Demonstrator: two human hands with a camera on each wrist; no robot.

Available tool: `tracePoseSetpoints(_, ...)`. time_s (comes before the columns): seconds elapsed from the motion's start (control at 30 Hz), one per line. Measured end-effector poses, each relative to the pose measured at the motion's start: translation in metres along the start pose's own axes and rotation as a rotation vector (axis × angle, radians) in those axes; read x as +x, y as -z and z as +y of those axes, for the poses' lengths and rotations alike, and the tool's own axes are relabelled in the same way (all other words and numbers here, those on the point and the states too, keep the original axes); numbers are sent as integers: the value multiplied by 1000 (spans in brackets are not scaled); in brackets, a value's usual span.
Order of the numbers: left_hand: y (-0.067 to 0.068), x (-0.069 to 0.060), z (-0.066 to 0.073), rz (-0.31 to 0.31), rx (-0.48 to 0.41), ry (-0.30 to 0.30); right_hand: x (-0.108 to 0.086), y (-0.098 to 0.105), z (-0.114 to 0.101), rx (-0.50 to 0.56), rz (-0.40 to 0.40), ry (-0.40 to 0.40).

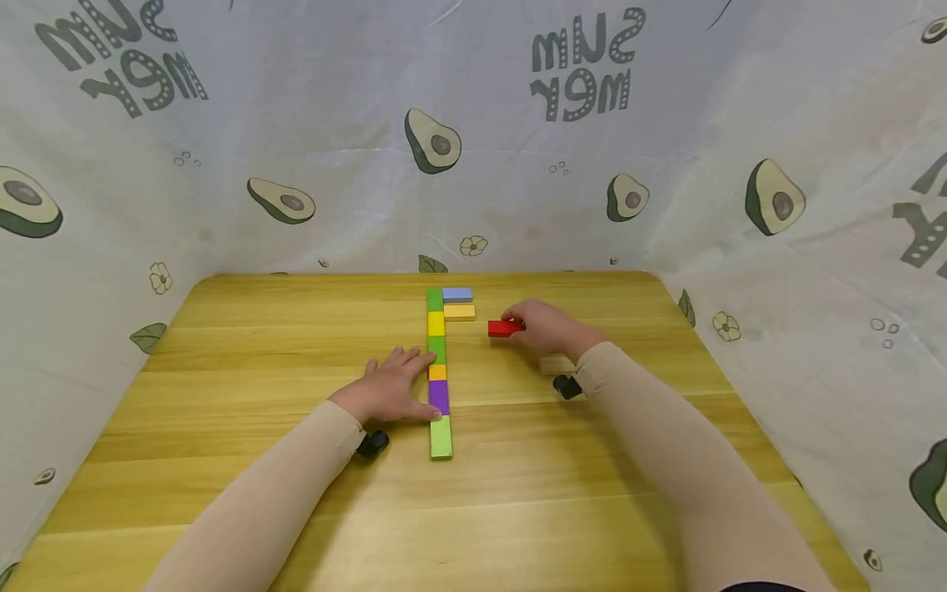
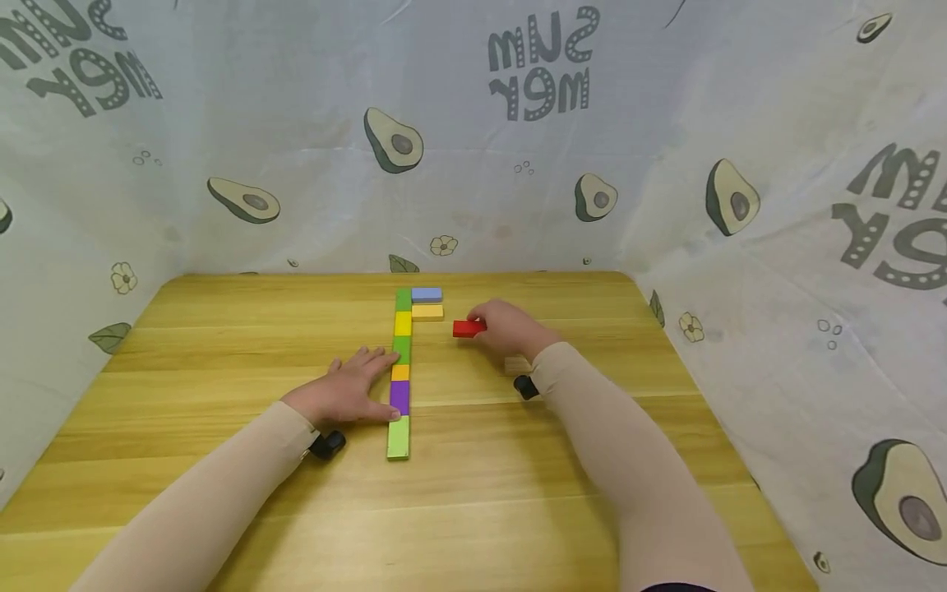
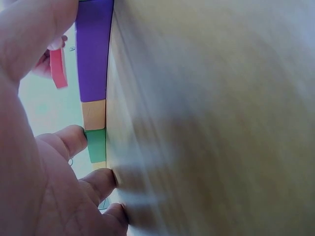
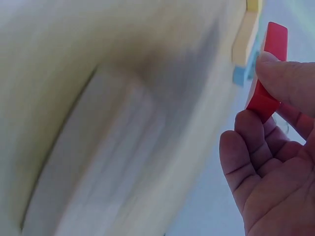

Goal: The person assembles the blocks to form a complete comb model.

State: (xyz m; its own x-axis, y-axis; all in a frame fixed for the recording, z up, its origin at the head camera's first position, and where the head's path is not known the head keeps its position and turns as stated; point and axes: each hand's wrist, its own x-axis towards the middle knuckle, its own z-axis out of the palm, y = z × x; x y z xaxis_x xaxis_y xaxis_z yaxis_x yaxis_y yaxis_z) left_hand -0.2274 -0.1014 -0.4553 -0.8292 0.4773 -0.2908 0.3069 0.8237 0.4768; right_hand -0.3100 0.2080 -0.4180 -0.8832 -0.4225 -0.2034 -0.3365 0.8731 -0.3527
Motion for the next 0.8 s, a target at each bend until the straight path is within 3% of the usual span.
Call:
tracePoseSetpoints(0.27,0,2,0,7,2,-1,19,-17,-22,-70,-26,53)
tracePoseSetpoints(0.57,1,2,-1,4,11,8,40,-33,-37,-84,-35,12)
tracePoseSetpoints(0.8,2,2,-1,-2,3,12,46,-36,-45,-52,-36,-15)
